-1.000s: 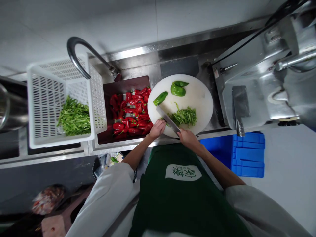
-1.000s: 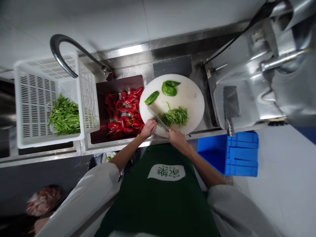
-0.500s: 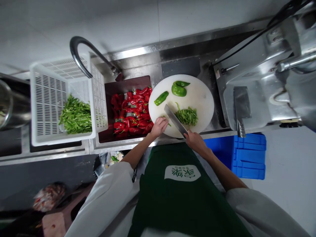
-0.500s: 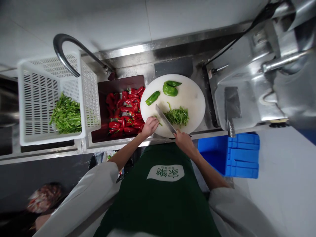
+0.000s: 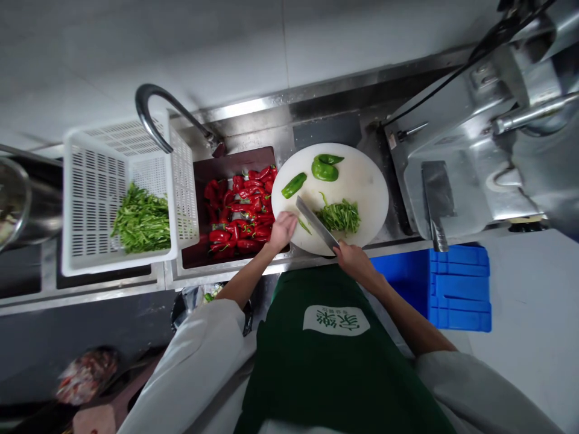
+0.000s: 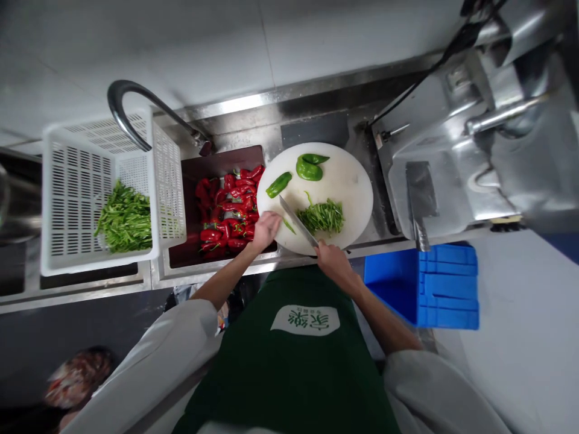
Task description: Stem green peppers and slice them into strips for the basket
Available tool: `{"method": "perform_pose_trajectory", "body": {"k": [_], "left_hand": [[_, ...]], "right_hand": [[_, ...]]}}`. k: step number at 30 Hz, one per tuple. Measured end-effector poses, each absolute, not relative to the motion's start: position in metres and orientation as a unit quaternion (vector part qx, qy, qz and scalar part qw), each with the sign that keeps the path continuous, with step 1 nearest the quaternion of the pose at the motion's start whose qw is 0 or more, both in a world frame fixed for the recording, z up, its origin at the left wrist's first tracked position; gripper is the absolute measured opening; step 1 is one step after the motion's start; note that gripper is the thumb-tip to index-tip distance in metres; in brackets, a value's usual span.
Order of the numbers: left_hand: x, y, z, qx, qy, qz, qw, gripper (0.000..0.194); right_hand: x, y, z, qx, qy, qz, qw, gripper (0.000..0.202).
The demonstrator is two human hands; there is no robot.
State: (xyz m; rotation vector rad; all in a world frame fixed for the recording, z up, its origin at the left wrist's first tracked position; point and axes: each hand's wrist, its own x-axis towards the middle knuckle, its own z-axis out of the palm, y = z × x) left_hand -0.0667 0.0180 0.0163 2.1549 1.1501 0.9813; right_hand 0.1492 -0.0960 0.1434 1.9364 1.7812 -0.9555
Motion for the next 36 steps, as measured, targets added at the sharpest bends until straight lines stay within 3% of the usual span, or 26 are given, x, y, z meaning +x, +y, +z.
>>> {"method": "perform_pose_trajectory", "body": {"k": [3,8,14,16,19,21,29,33,36], "left_hand": [[-0.069,0.063,0.026,0.715,0.530,0.404,0.213,0.023],[-0.059,0.117,0.029,0.771,0.493,0.279,0.289,0.039],[-0.071,0.048,0.032,0.735,0.509,0.325,0.309,0.039],[-0.072,0.016,0.031,0.722,0.525,0.332,0.306,0.040],[-0.076,-0.018,0.030,0.699,0.558,0.351,0.277,0.044],[-0.087,-0.033,0.029,0.663,0.591,0.380,0.259,0.041],[-0.158,-0.085,0.025,0.561,0.674,0.408,0.253,0.033],[-0.155,-0.090,0.022,0.577,0.655,0.410,0.265,0.031],[-0.148,-0.083,0.022,0.589,0.631,0.416,0.285,0.030]], "right_hand": [[0.152,-0.104,0.145,0.666,0.641,-0.349,0.158,0.032],[0.162,-0.108,0.132,0.661,0.637,-0.367,0.150,0.030],[0.187,-0.114,0.129,0.734,0.583,-0.330,0.110,0.033],[0.187,-0.121,0.129,0.730,0.585,-0.346,0.070,0.042],[0.179,-0.133,0.126,0.686,0.582,-0.436,0.000,0.071],[0.170,-0.140,0.124,0.662,0.579,-0.475,-0.008,0.081],[0.111,-0.149,0.119,0.682,0.638,-0.334,0.128,0.075],[0.080,-0.145,0.102,0.683,0.628,-0.305,0.213,0.072],[0.074,-0.145,0.101,0.687,0.628,-0.290,0.223,0.074]]}}
